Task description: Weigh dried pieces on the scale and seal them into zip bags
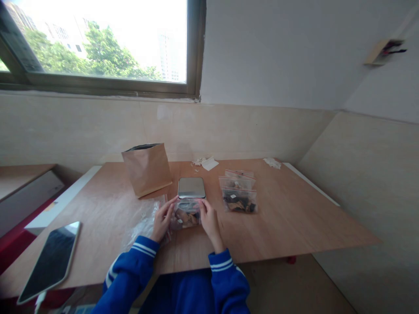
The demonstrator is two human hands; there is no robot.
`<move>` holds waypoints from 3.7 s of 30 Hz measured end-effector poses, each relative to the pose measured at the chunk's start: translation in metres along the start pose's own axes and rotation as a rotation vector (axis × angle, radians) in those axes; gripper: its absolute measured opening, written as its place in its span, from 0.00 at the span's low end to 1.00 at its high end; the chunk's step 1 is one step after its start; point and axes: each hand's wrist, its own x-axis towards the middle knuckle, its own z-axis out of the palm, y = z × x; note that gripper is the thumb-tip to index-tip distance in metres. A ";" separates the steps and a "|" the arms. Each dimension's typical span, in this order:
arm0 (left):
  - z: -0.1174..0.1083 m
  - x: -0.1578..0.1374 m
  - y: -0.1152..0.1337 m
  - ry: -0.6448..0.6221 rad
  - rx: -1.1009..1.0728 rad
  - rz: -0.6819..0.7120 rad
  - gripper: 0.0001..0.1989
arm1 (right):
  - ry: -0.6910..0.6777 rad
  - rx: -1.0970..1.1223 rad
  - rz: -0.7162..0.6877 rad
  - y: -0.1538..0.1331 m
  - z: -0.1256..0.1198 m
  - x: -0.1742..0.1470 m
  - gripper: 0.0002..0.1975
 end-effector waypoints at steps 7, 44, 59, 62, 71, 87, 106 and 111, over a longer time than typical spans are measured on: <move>0.000 0.003 -0.007 0.173 0.004 -0.073 0.22 | 0.165 -0.193 -0.074 0.008 0.000 0.002 0.27; 0.001 0.007 -0.021 0.085 -0.145 -0.244 0.20 | 0.282 -0.167 -0.014 0.051 -0.018 -0.009 0.21; 0.001 0.009 -0.013 0.127 -0.186 -0.279 0.22 | 0.266 -0.138 -0.046 0.049 -0.019 -0.009 0.21; 0.001 0.008 -0.013 0.124 -0.191 -0.280 0.22 | 0.266 -0.132 -0.050 0.050 -0.019 -0.010 0.21; 0.001 0.007 -0.020 0.103 -0.124 -0.254 0.20 | 0.315 -0.232 -0.122 0.050 -0.017 -0.012 0.17; 0.004 0.006 -0.022 0.128 0.038 -0.190 0.18 | 0.339 -0.190 -0.140 0.054 -0.016 -0.011 0.17; 0.003 0.002 -0.014 0.007 -0.057 -0.203 0.15 | 0.326 -0.157 -0.073 0.061 -0.018 -0.012 0.20; 0.003 0.003 -0.016 0.011 -0.042 -0.187 0.15 | 0.320 -0.161 -0.064 0.058 -0.018 -0.012 0.20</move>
